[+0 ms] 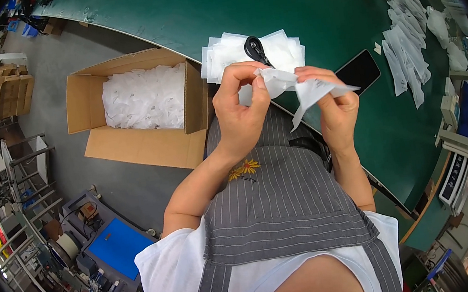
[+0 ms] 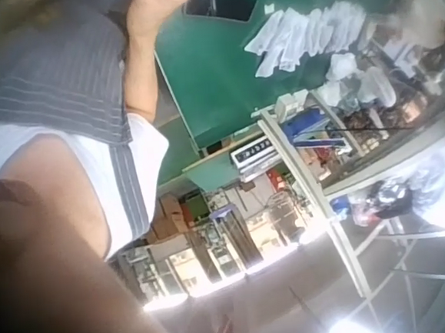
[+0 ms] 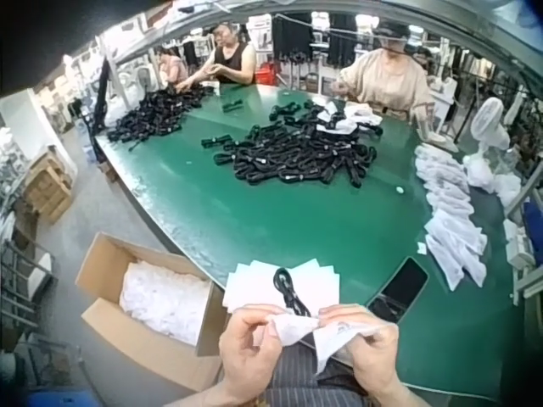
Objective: Packing black power cables into small white plastic bags at a factory workstation.
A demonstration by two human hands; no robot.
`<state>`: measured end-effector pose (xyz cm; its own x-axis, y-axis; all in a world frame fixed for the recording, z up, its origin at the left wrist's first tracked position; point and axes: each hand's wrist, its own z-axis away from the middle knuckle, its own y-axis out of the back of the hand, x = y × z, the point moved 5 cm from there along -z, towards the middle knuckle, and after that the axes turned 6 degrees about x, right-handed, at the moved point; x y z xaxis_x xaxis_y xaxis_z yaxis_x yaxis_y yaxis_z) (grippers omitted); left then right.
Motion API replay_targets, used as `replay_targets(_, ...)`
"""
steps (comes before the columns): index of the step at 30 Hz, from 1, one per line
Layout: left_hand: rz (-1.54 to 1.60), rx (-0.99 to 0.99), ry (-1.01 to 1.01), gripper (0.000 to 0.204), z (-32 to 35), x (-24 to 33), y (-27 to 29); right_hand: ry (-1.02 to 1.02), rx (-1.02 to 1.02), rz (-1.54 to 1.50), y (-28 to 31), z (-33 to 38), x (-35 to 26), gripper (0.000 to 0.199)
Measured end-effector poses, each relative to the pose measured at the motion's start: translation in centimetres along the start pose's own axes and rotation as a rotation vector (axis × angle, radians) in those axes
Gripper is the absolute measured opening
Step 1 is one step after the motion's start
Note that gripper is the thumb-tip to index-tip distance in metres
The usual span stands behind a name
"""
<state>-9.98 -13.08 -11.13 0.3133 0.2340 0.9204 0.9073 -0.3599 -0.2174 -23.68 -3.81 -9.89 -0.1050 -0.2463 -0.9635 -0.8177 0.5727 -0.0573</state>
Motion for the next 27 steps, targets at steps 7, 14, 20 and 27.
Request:
replay_targets(7, -0.404, 0.016, -0.276, 0.011, -0.4, 1.1, -0.3, -0.11, -0.132, -0.167, -1.5, 0.9, -0.4, 0.017)
replay_targets(14, -0.193, -0.038, 0.009, 0.007, -0.3, -0.2, 0.4, -0.335, 0.055, -0.158, -0.8, 0.4, 1.0, 0.02)
replay_targets(20, 0.115, -0.1, 0.445, 0.01, -0.9, -0.7, 0.1, -0.266, -0.025, -0.176, -0.5, -0.1, 1.2, 0.018)
replay_targets(27, 0.29, -0.028, 0.693, 0.023, -0.7, -1.7, -0.2, -0.02, -0.156, 0.134, -0.1, -0.8, 1.0, 0.013)
